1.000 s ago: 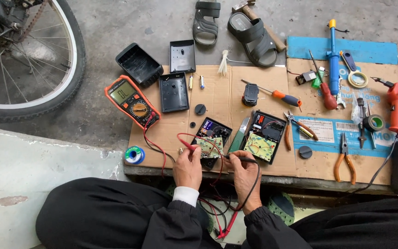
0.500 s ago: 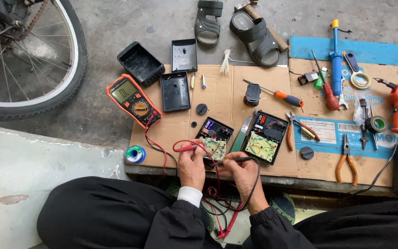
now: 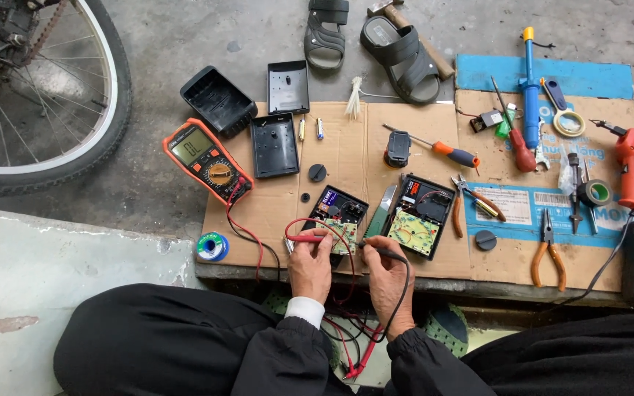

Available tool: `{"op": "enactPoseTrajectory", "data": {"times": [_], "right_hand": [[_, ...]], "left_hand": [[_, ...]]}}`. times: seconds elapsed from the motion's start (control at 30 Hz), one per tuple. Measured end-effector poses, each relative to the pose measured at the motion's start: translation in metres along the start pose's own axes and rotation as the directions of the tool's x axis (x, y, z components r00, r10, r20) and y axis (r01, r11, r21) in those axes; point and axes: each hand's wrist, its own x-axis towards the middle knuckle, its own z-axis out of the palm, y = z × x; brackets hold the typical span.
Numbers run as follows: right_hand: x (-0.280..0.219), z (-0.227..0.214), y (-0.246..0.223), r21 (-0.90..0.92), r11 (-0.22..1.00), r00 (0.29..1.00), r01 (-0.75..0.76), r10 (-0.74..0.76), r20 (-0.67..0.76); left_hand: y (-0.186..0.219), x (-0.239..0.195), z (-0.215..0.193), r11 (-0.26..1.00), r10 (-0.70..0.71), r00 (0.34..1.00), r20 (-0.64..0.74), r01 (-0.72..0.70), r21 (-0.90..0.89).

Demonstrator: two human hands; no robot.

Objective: The person sits on the ground and uses a multimeter to test the circuit board of a disassembled electronic device. They touch the probes to various points on the board while observing the multimeter display.

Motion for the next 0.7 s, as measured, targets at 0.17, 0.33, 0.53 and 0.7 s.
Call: {"op": "enactPoseTrajectory", "data": {"times": [0.17, 0.33, 0.53, 0.7], "right_hand": [[0.002, 0.004, 0.011, -0.007, 1.0, 1.0, 0.001, -0.001, -0.002], [0.002, 0.004, 0.017, -0.024, 1.0, 1.0, -0.017, 0.017, 0.005], [0.002, 0.007, 0.014, -0.026, 1.0, 1.0, -0.004, 0.005, 0.008], [0.0, 0.008, 0.008, -0.014, 1.0, 1.0, 0.006, -0.006, 0.013]], "left_hand": [[0.001, 0.002, -0.001, 0.998, 0.013, 1.0, -0.002, -0.013, 0.054], [0.007, -0.004, -0.001, 0.992, 0.013, 1.0, 0.0, -0.012, 0.124], [0.008, -0.004, 0.001, 0.986, 0.04, 0.999, 0.002, -0.039, 0.163], [-0.01, 0.006, 0.003, 0.978, 0.047, 0.999, 0.008, -0.048, 0.204]]}}
